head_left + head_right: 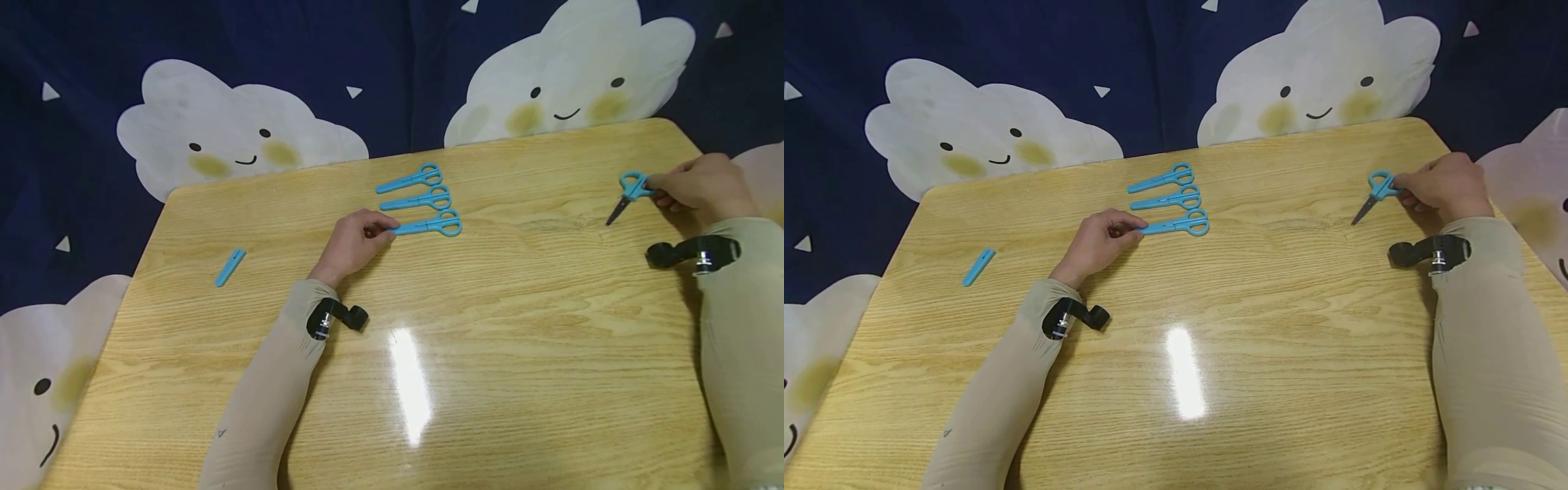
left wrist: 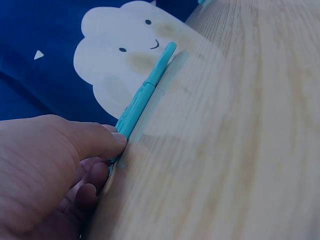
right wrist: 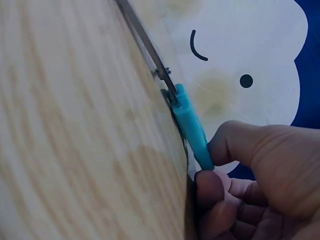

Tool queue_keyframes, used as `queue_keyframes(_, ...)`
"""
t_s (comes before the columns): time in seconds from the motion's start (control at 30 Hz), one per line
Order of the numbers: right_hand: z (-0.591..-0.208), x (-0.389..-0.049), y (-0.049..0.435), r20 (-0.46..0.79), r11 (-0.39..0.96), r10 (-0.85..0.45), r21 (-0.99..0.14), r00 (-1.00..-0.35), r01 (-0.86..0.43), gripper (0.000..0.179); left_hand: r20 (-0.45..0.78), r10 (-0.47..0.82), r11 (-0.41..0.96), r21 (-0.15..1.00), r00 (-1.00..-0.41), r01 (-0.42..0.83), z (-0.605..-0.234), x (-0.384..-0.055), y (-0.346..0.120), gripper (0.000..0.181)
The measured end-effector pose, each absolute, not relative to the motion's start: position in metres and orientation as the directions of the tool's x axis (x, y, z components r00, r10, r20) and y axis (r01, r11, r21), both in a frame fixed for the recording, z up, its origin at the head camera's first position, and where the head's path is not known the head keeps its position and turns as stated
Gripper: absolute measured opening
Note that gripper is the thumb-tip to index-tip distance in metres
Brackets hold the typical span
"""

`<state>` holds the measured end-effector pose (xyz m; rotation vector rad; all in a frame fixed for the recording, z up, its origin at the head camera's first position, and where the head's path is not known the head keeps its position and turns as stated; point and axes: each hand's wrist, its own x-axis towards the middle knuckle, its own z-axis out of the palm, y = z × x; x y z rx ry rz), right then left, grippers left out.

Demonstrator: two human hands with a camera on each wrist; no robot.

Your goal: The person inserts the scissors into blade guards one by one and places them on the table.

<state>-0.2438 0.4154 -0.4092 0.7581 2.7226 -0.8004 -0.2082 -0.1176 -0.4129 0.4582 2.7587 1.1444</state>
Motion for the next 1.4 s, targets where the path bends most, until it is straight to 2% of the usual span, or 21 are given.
queue_keyframes(0.2, -0.41, -0.244, 0.414, -0.327, 0.712, 0.402, -0.476, -0.855, 0.517, 0.046, -0.001, 0.32, 0.675, 0.702, -0.948, 0.227, -0.414, -0.209, -0.117, 0.019)
queue_keyframes(0.37, -0.411, -0.245, 0.413, -0.36, 0.577, 0.333, -0.654, -0.872, 0.49, 0.038, -0.004, 0.318, 0.677, 0.701, -0.948, 0.224, -0.414, -0.209, -0.117, 0.018)
queue_keyframes(0.5, -0.409, -0.247, 0.412, -0.383, 0.503, 0.287, -0.72, -0.878, 0.478, 0.035, -0.004, 0.32, 0.68, 0.697, -0.948, 0.227, -0.414, -0.208, -0.117, 0.019)
queue_keyframes(0.73, -0.405, -0.25, 0.408, -0.411, 0.469, 0.209, -0.754, -0.887, 0.46, 0.031, 0.0, 0.322, 0.676, 0.7, -0.947, 0.23, -0.413, -0.207, -0.118, 0.019)
queue_keyframes(0.93, -0.405, -0.25, 0.408, -0.426, 0.456, 0.147, -0.772, -0.893, 0.443, 0.013, 0.009, 0.331, 0.671, 0.701, -0.944, 0.242, -0.414, -0.209, -0.118, 0.019)
queue_keyframes(1.1, -0.407, -0.252, 0.406, -0.436, 0.471, 0.108, -0.769, -0.894, 0.432, 0.029, 0.013, 0.335, 0.667, 0.703, -0.942, 0.247, -0.414, -0.209, -0.119, 0.02)
queue_keyframes(1.17, -0.407, -0.252, 0.405, -0.444, 0.46, 0.097, -0.774, -0.891, 0.436, 0.028, 0.013, 0.337, 0.666, 0.703, -0.941, 0.248, -0.413, -0.208, -0.119, 0.02)
queue_keyframes(1.27, -0.406, -0.252, 0.404, -0.453, 0.426, 0.085, -0.788, -0.887, 0.444, 0.017, 0.011, 0.336, 0.667, 0.703, -0.942, 0.246, -0.413, -0.208, -0.118, 0.019)
queue_keyframes(1.4, -0.403, -0.251, 0.402, -0.468, 0.4, 0.085, -0.793, -0.88, 0.46, 0.025, 0.006, 0.331, 0.668, 0.705, -0.944, 0.238, -0.413, -0.209, -0.118, 0.019)
